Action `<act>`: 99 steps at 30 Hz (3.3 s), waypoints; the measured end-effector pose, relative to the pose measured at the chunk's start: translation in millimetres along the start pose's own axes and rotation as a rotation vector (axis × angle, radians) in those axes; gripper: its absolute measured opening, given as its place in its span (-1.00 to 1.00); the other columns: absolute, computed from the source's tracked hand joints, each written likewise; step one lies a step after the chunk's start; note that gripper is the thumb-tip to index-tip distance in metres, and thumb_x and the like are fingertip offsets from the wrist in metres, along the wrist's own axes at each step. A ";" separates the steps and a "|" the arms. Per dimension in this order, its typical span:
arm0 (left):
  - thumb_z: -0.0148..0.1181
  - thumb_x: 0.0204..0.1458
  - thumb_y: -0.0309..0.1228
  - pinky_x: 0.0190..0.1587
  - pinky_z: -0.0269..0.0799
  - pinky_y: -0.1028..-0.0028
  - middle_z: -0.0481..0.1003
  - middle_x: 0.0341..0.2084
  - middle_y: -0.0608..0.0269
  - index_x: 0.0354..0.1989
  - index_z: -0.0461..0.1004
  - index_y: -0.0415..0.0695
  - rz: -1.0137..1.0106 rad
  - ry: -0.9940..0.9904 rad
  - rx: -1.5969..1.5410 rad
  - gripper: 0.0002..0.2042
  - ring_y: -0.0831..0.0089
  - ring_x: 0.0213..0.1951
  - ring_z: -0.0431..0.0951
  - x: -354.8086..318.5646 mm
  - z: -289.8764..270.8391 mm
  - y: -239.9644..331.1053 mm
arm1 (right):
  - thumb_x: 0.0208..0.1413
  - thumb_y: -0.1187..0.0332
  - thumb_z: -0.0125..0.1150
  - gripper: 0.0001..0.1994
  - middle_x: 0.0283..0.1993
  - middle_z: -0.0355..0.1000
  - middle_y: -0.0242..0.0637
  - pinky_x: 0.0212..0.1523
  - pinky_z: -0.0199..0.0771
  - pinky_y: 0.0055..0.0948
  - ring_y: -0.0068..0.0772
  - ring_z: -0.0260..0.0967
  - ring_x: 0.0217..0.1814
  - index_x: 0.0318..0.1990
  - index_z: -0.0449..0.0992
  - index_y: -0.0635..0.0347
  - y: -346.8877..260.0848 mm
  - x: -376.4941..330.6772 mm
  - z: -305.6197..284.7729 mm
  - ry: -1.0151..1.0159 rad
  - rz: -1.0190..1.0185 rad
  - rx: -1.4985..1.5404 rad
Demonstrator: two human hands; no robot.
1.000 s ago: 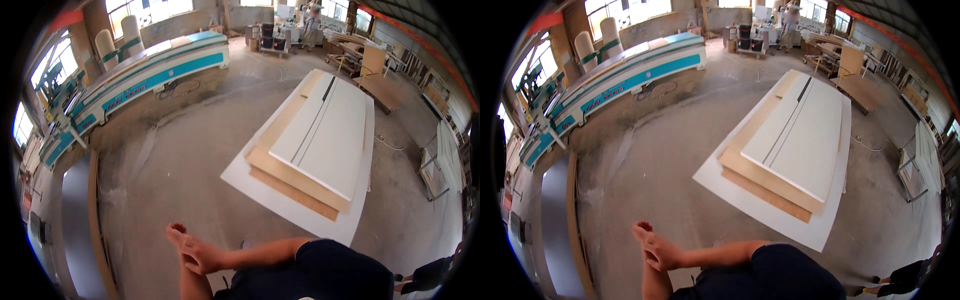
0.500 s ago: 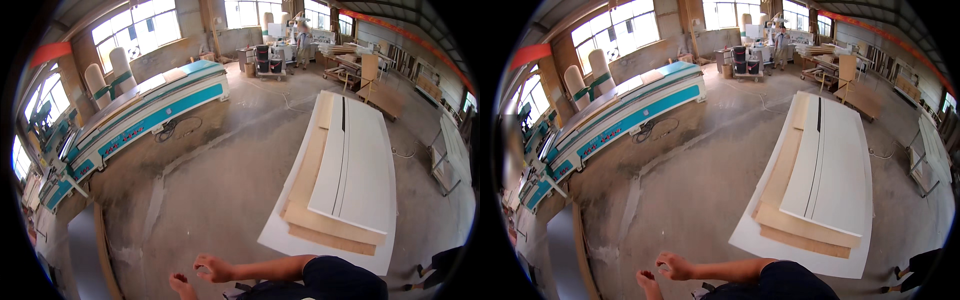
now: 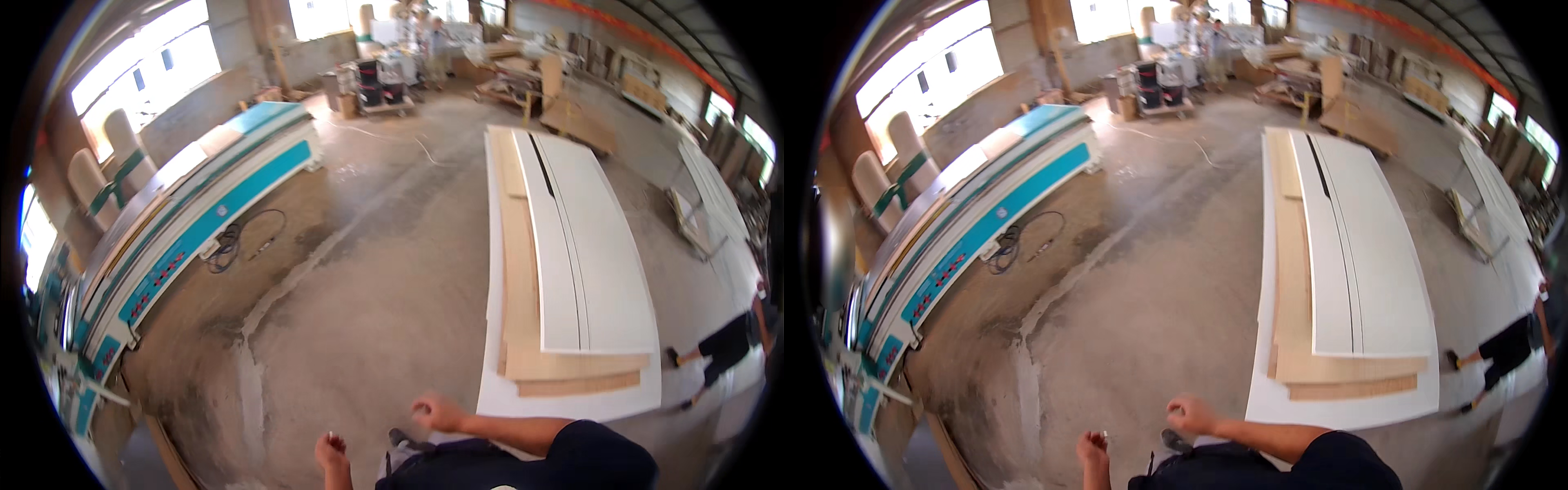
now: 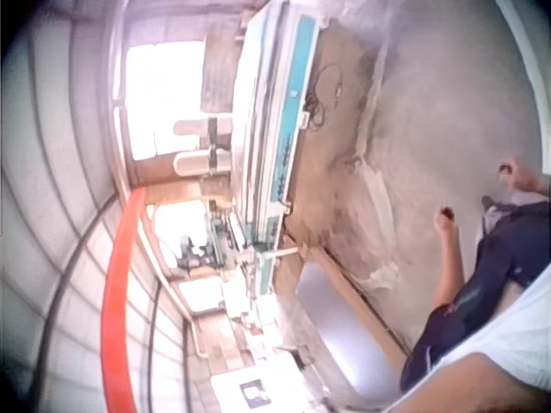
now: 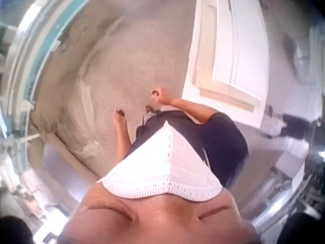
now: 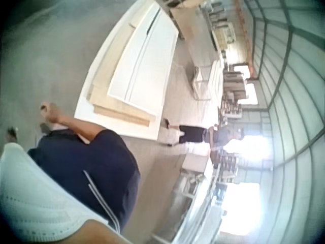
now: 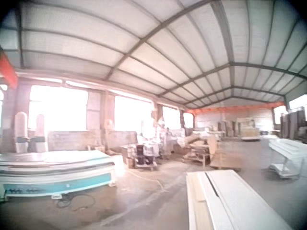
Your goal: The person moves several long wooden strips and large panels from a machine and stacks them on a nearby worktable, then works with another person to carry and stack a large white wardrobe panel onto a flatbed cart.
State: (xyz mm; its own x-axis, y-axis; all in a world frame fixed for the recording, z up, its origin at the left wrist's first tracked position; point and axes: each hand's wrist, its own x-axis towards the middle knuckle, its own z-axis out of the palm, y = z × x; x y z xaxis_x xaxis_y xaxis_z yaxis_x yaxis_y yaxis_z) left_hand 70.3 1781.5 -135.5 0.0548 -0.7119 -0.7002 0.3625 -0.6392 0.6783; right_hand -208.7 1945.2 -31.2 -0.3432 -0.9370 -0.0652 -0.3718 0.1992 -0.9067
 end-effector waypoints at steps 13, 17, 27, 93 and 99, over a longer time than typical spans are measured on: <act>0.03 0.04 -0.46 -0.40 0.37 0.50 0.43 -0.55 0.25 -0.21 0.34 -0.20 -0.066 -0.607 0.395 -0.84 0.45 -0.49 0.44 32.7 301.4 86.5 | -0.14 0.31 0.21 -0.77 -0.37 0.42 -0.14 -0.29 0.39 -0.39 -0.31 0.39 -0.35 -0.34 0.50 0.27 36.8 119.1 -57.4 0.353 0.356 0.164; 0.04 0.04 -0.47 -0.31 0.36 0.49 0.45 -0.49 0.22 -0.17 0.36 -0.24 -0.061 -0.767 0.534 -0.81 0.45 -0.42 0.45 11.8 370.9 95.5 | -0.11 0.31 0.19 -0.78 -0.38 0.45 -0.17 -0.29 0.39 -0.39 -0.32 0.41 -0.35 -0.33 0.50 0.26 76.1 183.7 -81.9 0.394 0.353 0.229; 0.16 -0.04 -0.39 -0.13 0.30 0.37 0.44 -0.26 0.00 -0.18 0.42 -0.37 -0.050 -2.392 0.482 -0.70 0.23 -0.20 0.42 -125.7 563.8 203.4 | -0.05 0.40 0.20 -0.85 -0.47 0.42 -0.41 -0.35 0.34 -0.60 -0.65 0.31 -0.43 -0.34 0.48 0.28 61.1 201.4 -167.7 0.766 0.612 0.297; 0.15 -0.12 -0.26 -0.41 0.39 0.40 0.51 -0.60 0.12 -0.52 0.51 -0.20 -0.217 -1.291 1.699 -0.77 0.41 -0.52 0.51 -160.2 175.0 -361.3 | -0.01 0.44 0.06 -0.90 -0.57 0.37 -0.34 -0.56 0.33 -0.56 -0.54 0.33 -0.55 -0.40 0.48 0.25 202.6 -413.2 -185.4 1.210 1.226 0.687; 0.10 -0.14 -0.32 -0.47 0.37 0.40 0.47 -0.68 0.18 -0.57 0.51 -0.20 0.047 -1.118 1.784 -0.81 0.42 -0.58 0.46 -151.1 183.2 -376.0 | -0.09 0.43 0.12 -0.92 -0.59 0.37 -0.29 -0.62 0.37 -0.52 -0.50 0.31 -0.64 -0.45 0.45 0.25 286.6 -442.7 -217.1 1.066 1.188 0.914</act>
State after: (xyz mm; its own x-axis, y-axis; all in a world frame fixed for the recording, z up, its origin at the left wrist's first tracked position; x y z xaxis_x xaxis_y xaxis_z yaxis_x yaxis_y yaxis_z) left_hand -244.7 2076.1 -243.9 -0.6590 -0.1276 -0.7412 -0.7303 0.3442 0.5901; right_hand -350.6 2479.4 -171.8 -0.5149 0.1960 -0.8346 0.8511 0.0003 -0.5250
